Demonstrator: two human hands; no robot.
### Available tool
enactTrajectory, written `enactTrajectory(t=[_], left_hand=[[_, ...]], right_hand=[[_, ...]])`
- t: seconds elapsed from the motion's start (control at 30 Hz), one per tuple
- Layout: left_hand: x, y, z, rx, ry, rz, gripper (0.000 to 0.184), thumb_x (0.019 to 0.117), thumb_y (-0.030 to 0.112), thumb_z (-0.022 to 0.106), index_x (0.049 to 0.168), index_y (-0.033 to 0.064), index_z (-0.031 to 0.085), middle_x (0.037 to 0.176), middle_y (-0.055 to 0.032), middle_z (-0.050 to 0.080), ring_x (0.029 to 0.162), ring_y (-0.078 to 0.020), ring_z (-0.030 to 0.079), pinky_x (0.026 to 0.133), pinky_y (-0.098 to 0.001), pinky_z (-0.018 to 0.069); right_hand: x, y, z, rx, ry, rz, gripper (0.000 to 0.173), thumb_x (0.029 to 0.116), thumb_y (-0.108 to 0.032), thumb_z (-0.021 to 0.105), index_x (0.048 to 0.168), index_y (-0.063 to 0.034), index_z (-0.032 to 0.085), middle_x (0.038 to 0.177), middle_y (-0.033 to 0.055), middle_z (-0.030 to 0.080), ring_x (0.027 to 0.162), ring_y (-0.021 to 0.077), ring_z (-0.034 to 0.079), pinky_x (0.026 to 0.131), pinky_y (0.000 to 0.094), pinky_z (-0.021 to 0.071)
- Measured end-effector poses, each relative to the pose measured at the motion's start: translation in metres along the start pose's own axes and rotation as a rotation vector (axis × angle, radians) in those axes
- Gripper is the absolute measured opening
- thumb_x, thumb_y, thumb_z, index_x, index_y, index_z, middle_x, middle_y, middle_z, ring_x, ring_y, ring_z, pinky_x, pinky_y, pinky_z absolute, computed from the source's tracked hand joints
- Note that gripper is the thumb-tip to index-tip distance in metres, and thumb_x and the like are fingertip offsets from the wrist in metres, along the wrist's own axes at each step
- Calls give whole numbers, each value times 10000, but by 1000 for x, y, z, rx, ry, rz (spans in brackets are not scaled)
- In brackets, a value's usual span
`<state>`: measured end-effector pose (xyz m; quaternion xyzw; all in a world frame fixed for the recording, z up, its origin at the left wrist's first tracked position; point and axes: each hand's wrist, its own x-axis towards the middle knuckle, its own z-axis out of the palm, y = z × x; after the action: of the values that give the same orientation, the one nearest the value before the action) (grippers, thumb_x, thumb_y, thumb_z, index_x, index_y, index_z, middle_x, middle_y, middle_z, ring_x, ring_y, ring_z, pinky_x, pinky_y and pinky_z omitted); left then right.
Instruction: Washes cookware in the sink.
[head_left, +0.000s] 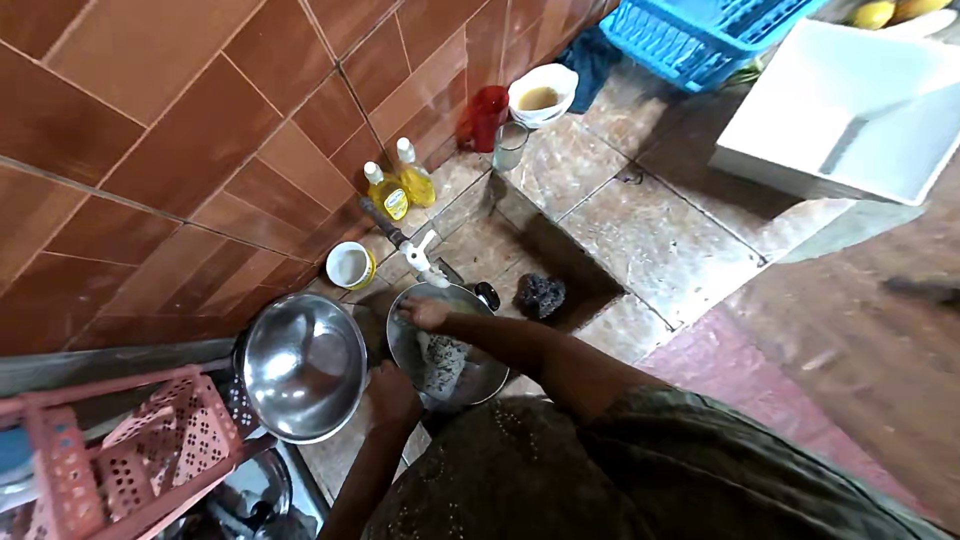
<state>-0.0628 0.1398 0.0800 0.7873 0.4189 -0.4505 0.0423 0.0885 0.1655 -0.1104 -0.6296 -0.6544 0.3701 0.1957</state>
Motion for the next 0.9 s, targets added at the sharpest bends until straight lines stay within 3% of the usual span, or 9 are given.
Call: enactTrajectory(t=[0.13,0.33,0.47,0.53,0.6,0.7,0.77,0.83,0.9], left_hand=[[-3,12,1,83,129,1,440,914,202,605,1281,-40,620,1395,-184,556,1240,-374,588,829,-483,593],[-4,16,12,58,176,-44,465,887,250,644,1271,-12,636,1392,-167,578,1209,-376,616,825,-508,588],[-2,13,7,23,95,-36,489,873,307,669,1271,24,654,1409,-154,569,1295,-376,551,899,-550,556],[-1,12,9,13,95,-34,466,869,296,672,1251,28,668,1400,-151,577,1288,-386,554,902,-566,550],[-2,12,14,12,114,-32,446,870,287,667,1230,23,675,1388,-153,583,1282,-386,560,893,-573,553],[-4,14,20,10,158,-30,451,879,271,654,1246,9,666,1410,-165,565,1302,-390,545,895,-568,554],[-5,14,26,9,226,-16,417,887,252,644,1219,3,678,1399,-170,570,1280,-390,561,866,-563,562],[-3,16,30,22,281,-10,378,892,214,641,1205,8,688,1387,-165,582,1250,-385,585,823,-555,575],[0,16,32,50,300,-1,360,883,210,647,1177,7,697,1364,-156,593,1230,-382,597,789,-542,585]], right_hand=[[-49,56,7,-160,-97,124,394,1044,-88,484,1430,-59,555,1497,195,515,1411,422,457,1079,626,440],[-131,23,33,98,-324,409,637,980,-275,651,1516,-7,434,1555,289,387,1406,501,412,1043,678,441],[-148,-25,36,210,-395,180,469,945,-343,688,1180,60,640,1204,304,629,1140,478,614,922,685,485],[-134,-46,45,276,-415,30,372,1000,-283,635,1151,56,663,1147,293,659,1113,471,631,944,678,477],[-110,-70,40,407,-374,7,310,1040,-177,560,1209,65,653,1180,298,659,1148,460,624,996,650,456],[-74,-92,22,919,-86,208,325,1062,-187,497,1276,19,629,1200,219,670,1117,305,646,996,507,505],[-70,-94,24,1222,37,262,386,1079,-217,472,1419,-42,527,1254,175,636,1089,242,638,950,455,529],[-97,-91,28,1207,-22,203,442,1097,-265,455,1482,-48,484,1343,179,615,1164,230,631,1010,430,516],[-139,-75,27,930,-249,108,454,1118,-258,414,1471,11,509,1427,226,577,1320,285,566,1148,448,407]])
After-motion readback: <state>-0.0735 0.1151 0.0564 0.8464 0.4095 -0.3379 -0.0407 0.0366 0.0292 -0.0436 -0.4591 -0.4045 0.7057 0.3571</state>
